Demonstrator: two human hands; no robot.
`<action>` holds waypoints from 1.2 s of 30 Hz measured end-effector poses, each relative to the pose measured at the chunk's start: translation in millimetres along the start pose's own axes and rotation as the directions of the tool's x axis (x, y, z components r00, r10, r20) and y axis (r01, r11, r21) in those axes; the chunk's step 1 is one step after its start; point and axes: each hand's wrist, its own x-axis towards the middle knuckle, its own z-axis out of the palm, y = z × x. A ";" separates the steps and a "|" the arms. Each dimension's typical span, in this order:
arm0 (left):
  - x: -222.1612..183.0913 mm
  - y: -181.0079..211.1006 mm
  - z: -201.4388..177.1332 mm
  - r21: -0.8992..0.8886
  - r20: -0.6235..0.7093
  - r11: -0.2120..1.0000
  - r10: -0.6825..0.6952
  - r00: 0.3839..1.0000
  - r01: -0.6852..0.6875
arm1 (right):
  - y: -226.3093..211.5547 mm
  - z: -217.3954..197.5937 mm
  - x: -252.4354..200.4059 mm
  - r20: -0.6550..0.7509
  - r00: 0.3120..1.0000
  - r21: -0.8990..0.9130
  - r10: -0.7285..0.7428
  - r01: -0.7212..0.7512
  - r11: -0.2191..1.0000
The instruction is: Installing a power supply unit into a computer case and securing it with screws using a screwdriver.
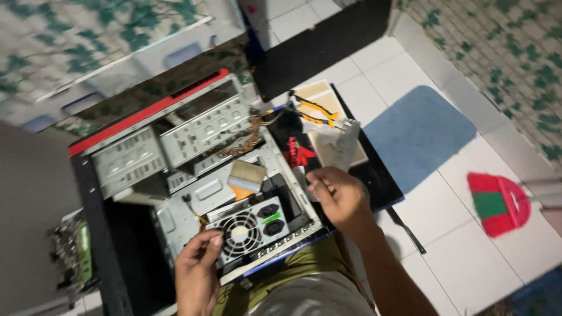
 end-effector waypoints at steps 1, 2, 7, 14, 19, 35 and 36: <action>-0.9 -0.4 2.5 -0.010 -0.016 1.000 0.007 1.000 -0.007 | -2.3 11.8 8.7 0.016 1.000 0.005 -0.013 0.012 1.000; -0.2 -0.1 4.4 0.037 -0.031 0.999 0.035 0.999 -0.034 | -5.3 24.8 18.1 0.233 0.972 -0.091 -0.005 0.027 0.995; 5.6 -3.2 2.8 0.146 0.015 0.981 0.131 0.991 -0.131 | 77.9 123.1 49.9 0.727 0.622 -0.609 0.290 0.387 0.693; -6.2 17.8 12.0 0.131 0.061 0.988 0.074 0.995 -0.082 | 65.3 180.7 114.1 0.568 0.304 -0.795 0.765 0.445 0.413; -15.0 43.6 16.7 0.204 0.062 0.978 -0.055 0.997 0.041 | 133.2 210.3 118.7 0.485 0.288 -0.814 0.826 0.494 0.306; -5.0 17.5 14.4 -0.012 0.147 0.999 0.038 0.988 -0.036 | 101.3 200.7 115.5 0.217 0.373 -0.954 0.902 -0.112 0.276; -4.0 14.1 14.0 0.006 0.144 0.998 0.055 0.988 -0.057 | 96.3 202.1 115.1 0.299 0.384 -0.940 0.873 -0.040 0.339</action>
